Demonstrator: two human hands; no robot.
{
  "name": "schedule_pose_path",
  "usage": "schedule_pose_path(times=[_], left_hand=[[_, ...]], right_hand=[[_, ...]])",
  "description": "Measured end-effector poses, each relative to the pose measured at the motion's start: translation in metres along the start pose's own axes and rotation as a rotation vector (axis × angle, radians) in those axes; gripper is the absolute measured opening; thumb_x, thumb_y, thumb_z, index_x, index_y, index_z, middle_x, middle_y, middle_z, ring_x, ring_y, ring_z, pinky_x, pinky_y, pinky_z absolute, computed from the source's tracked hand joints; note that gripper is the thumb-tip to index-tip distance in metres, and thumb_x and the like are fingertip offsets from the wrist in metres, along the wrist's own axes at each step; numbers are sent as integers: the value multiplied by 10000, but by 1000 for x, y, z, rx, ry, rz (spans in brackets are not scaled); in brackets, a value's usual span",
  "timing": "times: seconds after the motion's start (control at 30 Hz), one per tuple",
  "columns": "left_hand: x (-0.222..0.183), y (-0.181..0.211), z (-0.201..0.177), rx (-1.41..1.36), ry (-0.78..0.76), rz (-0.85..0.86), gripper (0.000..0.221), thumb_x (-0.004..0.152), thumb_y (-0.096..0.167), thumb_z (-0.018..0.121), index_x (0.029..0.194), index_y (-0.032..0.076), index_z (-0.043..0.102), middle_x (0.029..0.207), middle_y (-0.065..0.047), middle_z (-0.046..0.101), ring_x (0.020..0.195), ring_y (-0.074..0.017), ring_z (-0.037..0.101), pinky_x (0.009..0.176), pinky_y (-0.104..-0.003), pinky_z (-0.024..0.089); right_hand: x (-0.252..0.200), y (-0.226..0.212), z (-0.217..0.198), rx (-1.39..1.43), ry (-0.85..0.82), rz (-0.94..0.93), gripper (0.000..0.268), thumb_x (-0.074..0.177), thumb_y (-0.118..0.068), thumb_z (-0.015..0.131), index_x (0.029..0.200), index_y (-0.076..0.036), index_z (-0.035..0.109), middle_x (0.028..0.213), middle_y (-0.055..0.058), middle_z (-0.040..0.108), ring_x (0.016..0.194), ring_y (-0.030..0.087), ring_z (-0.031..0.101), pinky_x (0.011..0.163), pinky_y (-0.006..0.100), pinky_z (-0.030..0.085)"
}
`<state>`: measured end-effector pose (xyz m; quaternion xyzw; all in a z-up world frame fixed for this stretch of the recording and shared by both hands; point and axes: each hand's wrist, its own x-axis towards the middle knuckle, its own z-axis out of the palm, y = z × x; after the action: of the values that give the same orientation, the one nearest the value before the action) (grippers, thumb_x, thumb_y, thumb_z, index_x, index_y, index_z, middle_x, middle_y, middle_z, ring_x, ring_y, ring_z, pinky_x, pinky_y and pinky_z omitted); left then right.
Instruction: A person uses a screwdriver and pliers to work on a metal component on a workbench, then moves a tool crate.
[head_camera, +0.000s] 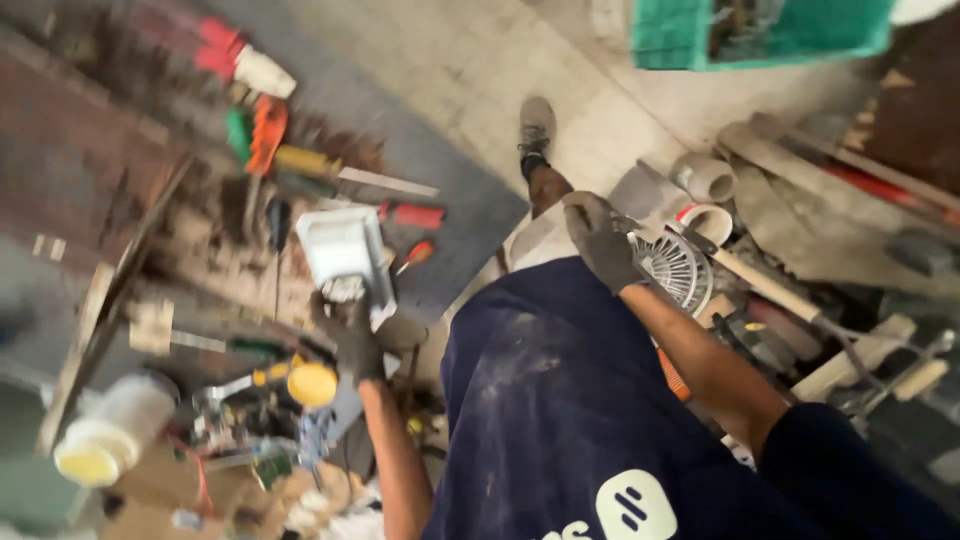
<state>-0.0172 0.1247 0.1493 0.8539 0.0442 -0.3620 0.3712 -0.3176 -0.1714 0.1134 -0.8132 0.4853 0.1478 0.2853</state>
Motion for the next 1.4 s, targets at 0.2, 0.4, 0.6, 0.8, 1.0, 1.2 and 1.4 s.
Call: schedule_pose_path(times=[0.2, 0.4, 0.6, 0.8, 1.0, 1.2, 1.4], left_hand=[[-31, 120, 45, 407, 492, 686, 583, 909, 154, 713, 1438, 63, 485, 1404, -223, 474, 1338, -420, 464, 1138, -556, 374], [-15, 204, 222, 337, 226, 838, 355, 1054, 76, 604, 1386, 20, 491, 1339, -205, 512, 1302, -385, 521, 1129, -539, 399], [6, 252, 489, 407, -210, 430, 294, 1111, 352, 485, 1312, 157, 575, 1288, -125, 688, 1278, -337, 606, 1128, -479, 455], [94, 203, 695, 388, -423, 473, 473, 1147, 207, 304, 1618, 165, 311, 1721, -78, 165, 1605, -231, 140, 1310, -357, 173], [133, 179, 766, 747, 28, 734, 437, 1134, 417, 322, 1536, 262, 398, 1579, -166, 409, 1436, -383, 478, 1151, -407, 476], [89, 214, 759, 1088, 23, 910, 786, 1048, 56, 523, 1657, 134, 34, 1693, -272, 109, 1573, -497, 240, 1137, -446, 519], [68, 264, 758, 408, 21, 516, 479, 1032, 502, 360, 1196, 100, 562, 1017, -183, 643, 965, -449, 653, 808, -501, 502]], right_hand=[[9, 66, -27, 682, 130, 435, 191, 981, -345, 655, 1140, -247, 696, 910, -30, 679, 984, 116, 702, 933, 280, 571], [18, 183, -51, 823, 242, 459, 150, 1007, -223, 620, 1133, -150, 656, 965, 30, 657, 958, 113, 682, 838, 281, 590], [79, 404, -34, -542, 656, 95, 379, 884, -376, 811, 1198, -234, 652, 1334, 136, 589, 1209, 338, 655, 812, 411, 645], [217, 437, -228, 458, 718, 408, 352, 968, -96, 671, 1288, -7, 553, 1235, 216, 613, 1089, 355, 626, 877, 495, 536], [286, 458, -223, 74, 925, 120, 447, 1037, -143, 749, 1401, -17, 522, 1361, 204, 605, 1244, 383, 618, 1065, 525, 506], [361, 464, -128, -119, 230, -305, 466, 975, -94, 648, 1436, -127, 591, 1275, 119, 651, 1045, 300, 623, 778, 432, 532], [429, 530, 12, -347, -57, -185, 696, 1097, -296, 423, 1711, -222, 103, 1629, 153, 436, 1481, 418, 257, 1107, 640, 289]])
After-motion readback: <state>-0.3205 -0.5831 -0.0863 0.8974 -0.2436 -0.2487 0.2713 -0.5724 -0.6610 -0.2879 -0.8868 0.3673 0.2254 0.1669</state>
